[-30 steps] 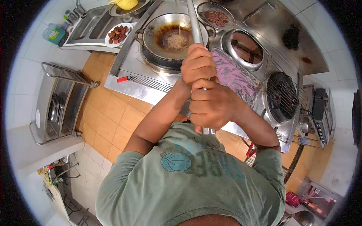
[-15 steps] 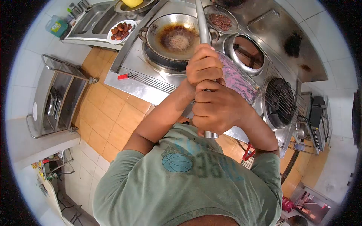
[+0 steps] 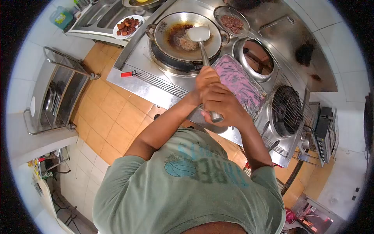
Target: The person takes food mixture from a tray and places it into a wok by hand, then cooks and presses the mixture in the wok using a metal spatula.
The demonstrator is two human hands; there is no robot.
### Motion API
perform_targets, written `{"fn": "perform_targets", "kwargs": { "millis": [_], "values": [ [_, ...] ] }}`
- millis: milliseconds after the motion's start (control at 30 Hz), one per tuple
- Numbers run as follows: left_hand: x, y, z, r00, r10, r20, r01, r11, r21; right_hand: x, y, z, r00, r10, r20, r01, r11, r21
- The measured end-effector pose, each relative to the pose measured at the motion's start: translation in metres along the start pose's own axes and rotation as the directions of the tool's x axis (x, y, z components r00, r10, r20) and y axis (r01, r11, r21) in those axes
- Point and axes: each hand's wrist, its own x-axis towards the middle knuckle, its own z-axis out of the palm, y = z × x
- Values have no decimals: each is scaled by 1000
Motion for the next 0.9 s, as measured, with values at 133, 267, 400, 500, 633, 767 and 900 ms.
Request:
{"fn": "perform_targets", "kwargs": {
  "millis": [133, 267, 400, 500, 633, 767, 900],
  "values": [
    [1, 6, 4, 999, -38, -2, 38, 995, 91, -45, -12, -21, 897, 442, -19, -365, 763, 534],
    [1, 8, 7, 997, -31, 77, 18, 986, 164, -83, -2, -14, 568, 722, 396, -199, -346, 917],
    [3, 7, 13, 990, 11, 141, -34, 987, 160, -34, -42, -19, 378, 738, 559, -385, -423, 820],
    [0, 5, 20, 979, -52, 196, 11, 979, 204, -47, -28, -3, 375, 781, 499, -360, -373, 855],
    [3, 8, 17, 895, -174, 410, 31, 942, 333, -62, -22, 14, 409, 902, 140, -687, 204, 698],
    [-5, 16, 8, 857, -249, 452, 53, 914, 403, -77, -17, 9, 349, 934, 76, -731, 220, 646],
    [-24, 17, -30, 885, -347, 310, 219, 898, 382, -92, 5, -5, 372, 928, 25, -807, 310, 503]
  ]
}}
